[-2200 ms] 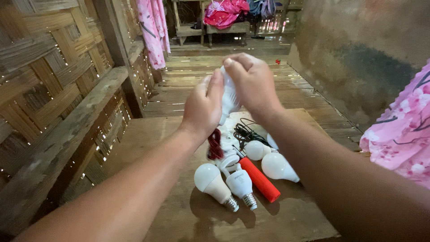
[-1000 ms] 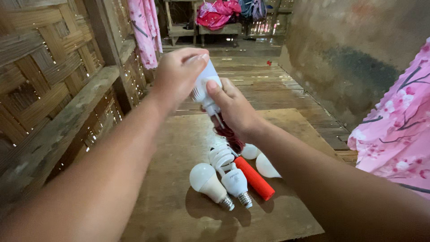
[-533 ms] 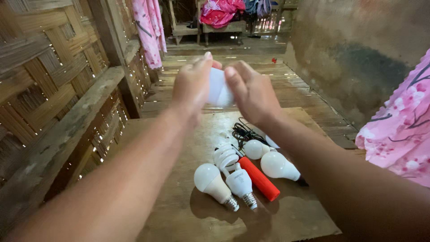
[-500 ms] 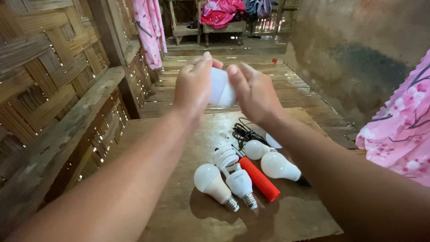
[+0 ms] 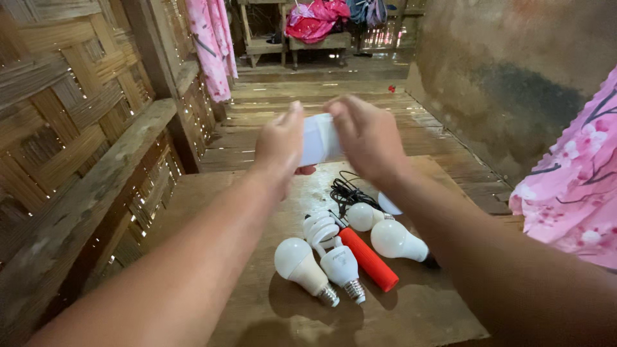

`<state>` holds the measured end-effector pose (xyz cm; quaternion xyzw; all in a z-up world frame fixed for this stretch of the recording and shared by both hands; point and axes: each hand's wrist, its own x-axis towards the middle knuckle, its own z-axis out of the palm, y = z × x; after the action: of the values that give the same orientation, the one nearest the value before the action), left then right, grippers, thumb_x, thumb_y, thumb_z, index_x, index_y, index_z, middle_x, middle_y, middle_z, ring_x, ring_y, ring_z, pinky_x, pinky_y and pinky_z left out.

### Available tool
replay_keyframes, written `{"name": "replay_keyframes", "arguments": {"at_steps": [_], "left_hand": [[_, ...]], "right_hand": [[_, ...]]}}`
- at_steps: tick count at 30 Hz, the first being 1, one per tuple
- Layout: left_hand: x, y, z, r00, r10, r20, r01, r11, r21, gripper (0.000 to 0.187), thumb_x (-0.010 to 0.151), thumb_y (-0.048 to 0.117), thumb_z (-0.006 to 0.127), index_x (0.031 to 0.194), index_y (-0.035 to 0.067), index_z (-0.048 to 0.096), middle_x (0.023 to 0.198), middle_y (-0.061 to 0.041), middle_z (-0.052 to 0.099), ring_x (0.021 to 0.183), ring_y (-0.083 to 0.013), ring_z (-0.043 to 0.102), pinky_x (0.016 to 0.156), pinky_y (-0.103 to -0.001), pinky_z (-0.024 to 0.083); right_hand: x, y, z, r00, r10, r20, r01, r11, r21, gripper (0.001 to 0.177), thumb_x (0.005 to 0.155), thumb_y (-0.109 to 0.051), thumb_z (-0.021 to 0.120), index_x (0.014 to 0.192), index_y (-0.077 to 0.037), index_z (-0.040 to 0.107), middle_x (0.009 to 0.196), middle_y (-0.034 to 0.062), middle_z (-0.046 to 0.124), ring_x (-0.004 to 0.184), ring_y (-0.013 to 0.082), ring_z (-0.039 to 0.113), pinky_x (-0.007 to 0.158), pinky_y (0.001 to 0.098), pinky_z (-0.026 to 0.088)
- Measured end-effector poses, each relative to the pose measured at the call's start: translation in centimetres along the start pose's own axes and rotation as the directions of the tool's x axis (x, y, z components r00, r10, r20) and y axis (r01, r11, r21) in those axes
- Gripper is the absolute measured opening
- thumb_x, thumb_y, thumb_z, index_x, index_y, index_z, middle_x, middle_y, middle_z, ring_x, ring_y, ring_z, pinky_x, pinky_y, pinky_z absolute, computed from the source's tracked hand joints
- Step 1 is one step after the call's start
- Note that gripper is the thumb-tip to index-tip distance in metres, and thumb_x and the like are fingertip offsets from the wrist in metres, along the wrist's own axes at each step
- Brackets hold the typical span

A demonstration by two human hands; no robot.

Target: The person assembles several light bulbs by hand on a wooden table. They pick up bulbs and sockets, insert wires, and screw components together one at a time. The person handles multiple bulb types and wires, placing finished units back on the table.

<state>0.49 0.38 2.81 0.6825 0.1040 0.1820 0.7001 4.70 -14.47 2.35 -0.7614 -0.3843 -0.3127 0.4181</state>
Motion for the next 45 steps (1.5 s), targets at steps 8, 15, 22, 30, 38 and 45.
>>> {"name": "replay_keyframes", "arguments": {"at_steps": [8, 15, 22, 30, 38, 45], "left_hand": [[0.1, -1.7, 1.1, 0.999, -0.026, -0.043, 0.027, 0.999, 0.021, 0.041, 0.099, 0.046, 0.043, 0.110, 0.013, 0.066, 0.081, -0.008, 0.068, 0.060, -0.0195, 0.066, 0.042, -0.036, 0.053], [0.4, -1.1, -0.6, 0.961, -0.275, 0.035, 0.277, 0.941, -0.197, 0.048, 0.101, 0.050, 0.042, 0.105, 0.011, 0.068, 0.079, -0.008, 0.071, 0.057, -0.0204, 0.066, 0.045, -0.033, 0.051], [0.7, -1.4, -1.3, 0.978, -0.169, 0.125, 0.176, 0.983, -0.046, 0.046, 0.094, 0.056, 0.051, 0.095, 0.014, 0.071, 0.074, -0.004, 0.069, 0.054, -0.0159, 0.062, 0.045, -0.029, 0.041], [1.7, -3.2, -1.4, 0.842, 0.236, 0.485, -0.274, 0.962, 0.007, 0.053, 0.093, 0.050, 0.065, 0.114, 0.002, 0.068, 0.091, -0.004, 0.071, 0.077, -0.0105, 0.066, 0.065, -0.029, 0.055], [3.8, -4.6, -1.9, 0.888, 0.194, 0.417, -0.275, 0.951, 0.143, 0.070, 0.084, 0.050, 0.075, 0.127, -0.001, 0.055, 0.106, -0.012, 0.072, 0.089, -0.0144, 0.070, 0.074, -0.031, 0.058], [5.5, -7.9, -3.9, 0.948, 0.077, 0.308, -0.172, 0.941, 0.292, 0.063, 0.084, 0.053, 0.069, 0.120, 0.003, 0.065, 0.100, -0.009, 0.074, 0.083, -0.0153, 0.071, 0.071, -0.031, 0.057]], "right_hand": [[-0.2, 0.8, 0.3, 0.970, -0.240, 0.046, 0.243, 0.930, -0.276, 0.034, 0.114, -0.034, 0.050, 0.111, -0.006, 0.069, 0.093, 0.0144, 0.071, 0.087, 0.0357, 0.068, 0.076, 0.0469, 0.050], [0.2, 3.6, -1.7, 0.838, 0.300, 0.455, -0.508, 0.734, 0.451, 0.039, 0.106, -0.037, 0.049, 0.122, -0.007, 0.069, 0.070, 0.0053, 0.056, 0.056, 0.0144, 0.049, 0.049, 0.0335, 0.041], [-1.3, 2.7, -0.6, 0.939, 0.177, 0.295, -0.265, 0.919, 0.292, 0.025, 0.107, -0.030, 0.053, 0.115, -0.007, 0.057, 0.078, 0.0018, 0.061, 0.065, 0.0071, 0.056, 0.056, 0.0236, 0.048], [0.9, 4.4, -0.4, 0.900, 0.250, 0.356, -0.396, 0.810, 0.433, 0.044, 0.112, -0.044, 0.039, 0.106, -0.005, 0.060, 0.075, 0.0000, 0.058, 0.060, 0.0071, 0.054, 0.052, 0.0258, 0.048], [0.7, 7.4, 1.4, 0.820, 0.278, 0.500, -0.527, 0.706, 0.472, 0.048, 0.106, -0.048, 0.032, 0.116, -0.008, 0.057, 0.070, 0.0039, 0.057, 0.050, 0.0117, 0.050, 0.042, 0.0302, 0.042], [-1.7, 9.5, 2.8, 0.656, 0.314, 0.686, -0.703, 0.584, 0.405, 0.053, 0.089, -0.016, 0.071, 0.138, -0.014, 0.049, 0.088, 0.0035, 0.065, 0.068, 0.0110, 0.058, 0.055, 0.0285, 0.049]]}}
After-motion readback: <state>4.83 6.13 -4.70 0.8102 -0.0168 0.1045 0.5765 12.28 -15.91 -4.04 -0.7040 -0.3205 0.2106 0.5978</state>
